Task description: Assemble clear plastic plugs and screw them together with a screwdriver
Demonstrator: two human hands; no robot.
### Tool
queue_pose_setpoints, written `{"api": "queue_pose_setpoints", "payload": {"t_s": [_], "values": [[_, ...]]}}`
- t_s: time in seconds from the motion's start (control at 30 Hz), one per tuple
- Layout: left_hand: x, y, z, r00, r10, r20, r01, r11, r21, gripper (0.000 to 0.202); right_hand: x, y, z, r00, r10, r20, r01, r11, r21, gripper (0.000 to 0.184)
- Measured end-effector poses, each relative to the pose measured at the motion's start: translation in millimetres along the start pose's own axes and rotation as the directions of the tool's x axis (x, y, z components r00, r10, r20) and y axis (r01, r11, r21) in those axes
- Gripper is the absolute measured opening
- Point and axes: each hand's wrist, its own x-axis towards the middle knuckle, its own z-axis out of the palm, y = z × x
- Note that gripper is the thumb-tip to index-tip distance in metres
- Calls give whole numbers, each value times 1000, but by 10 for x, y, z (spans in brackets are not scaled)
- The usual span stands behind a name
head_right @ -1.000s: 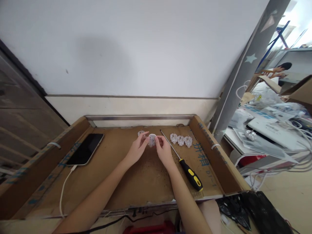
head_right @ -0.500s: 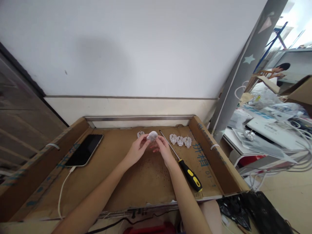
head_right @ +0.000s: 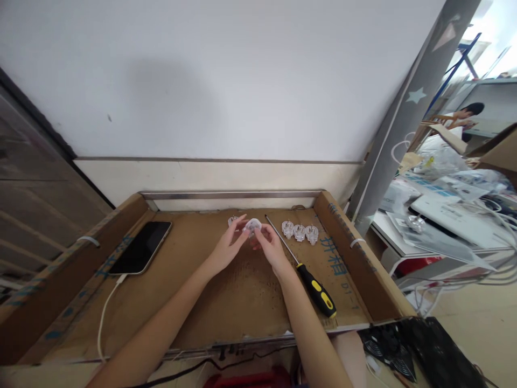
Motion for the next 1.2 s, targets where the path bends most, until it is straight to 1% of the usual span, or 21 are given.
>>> {"api": "queue_pose_setpoints", "payload": {"t_s": [0.03, 0.1, 0.2, 0.37, 0.5, 0.6, 0.67, 0.73, 0.77, 0.83, 0.87, 0.9, 0.93, 0.97, 1.0, 1.03, 1.07, 1.1, 1.13, 1.17, 1.2], "values": [[0, 8, 0, 1000, -4, 6, 4, 1000, -8, 43, -2, -5, -1, 1000, 0, 7, 0, 1000, -6, 33], [2, 24, -1, 1000, -1, 22, 1, 1000, -5, 39, -1, -11, -5, 1000, -1, 10, 1, 1000, -19, 34], [9, 32, 0, 999, 38, 19, -38, 999, 23, 32, 5, -11, -7, 1000, -10, -5, 10, 999, -43, 34], [8, 1, 17, 998, 53, 16, -54, 998, 42, 35, -30, -17, -5, 999, -30, 18, 31, 996, -87, 34], [-1, -25, 28, 996, 80, 29, -81, 995, 57, 26, -32, -6, -17, 997, -62, 42, 68, 985, -161, 33], [17, -50, 18, 998, 63, -6, -63, 996, 57, 22, 11, 3, 3, 992, -121, 28, 124, 960, -253, 37], [54, -82, -7, 996, 26, -90, -23, 999, 33, 22, -11, -21, 46, 979, -204, -31, 181, 922, -342, 42], [107, -123, -50, 973, -45, -225, 33, 998, -58, 25, -154, -69, 91, 940, -324, -102, 245, 855, -457, 44], [134, -141, -77, 951, -95, -296, 60, 990, -124, 28, -283, -93, 101, 911, -390, -133, 271, 810, -520, 44], [177, -161, -130, 898, -197, -393, 98, 961, -257, 35, -644, -110, 59, 845, -506, -175, 292, 710, -640, 31], [190, -160, -152, 878, -238, -415, 110, 945, -308, 39, -854, -93, -3, 804, -553, -219, 272, 669, -692, 29], [196, -152, -168, 865, -271, -422, 123, 930, -346, 42, -1064, -57, -93, 769, -584, -259, 236, 636, -735, 30], [196, -139, -177, 858, -298, -419, 136, 917, -375, 44, -1260, -6, -207, 719, -627, -301, 175, 582, -794, 33], [192, -123, -180, 856, -319, -406, 150, 906, -396, 45, -1430, 52, -336, 694, -663, -279, 32, 416, -909, 39], [187, -109, -177, 857, -337, -391, 166, 897, -410, 45, -1565, 110, -467, 683, -684, -256, -90, 269, -959, 43], [181, -98, -171, 856, -350, -379, 179, 890, -418, 45, -1665, 156, -588, 678, -691, -250, -159, 194, -968, 45], [178, -92, -163, 857, -359, -370, 190, 887, -422, 45, -1731, 181, -686, 670, -710, -218, -142, 166, -976, 43], [176, -93, -155, 857, -362, -366, 196, 887, -419, 45, -1770, 178, -753, 668, -722, -182, -95, 160, -982, 40], [177, -101, -150, 857, -361, -367, 198, 889, -412, 45, -1790, 143, -783, 662, -732, -160, -31, 187, -982, 36], [180, -113, -148, 857, -357, -372, 197, 894, -403, 45, -1802, 74, -778, 646, -747, -154, 32, 228, -973, 33], [183, -129, -149, 855, -352, -380, 194, 898, -395, 44, -1812, -26, -744, 616, -769, -174, 69, 273, -960, 32]]}}
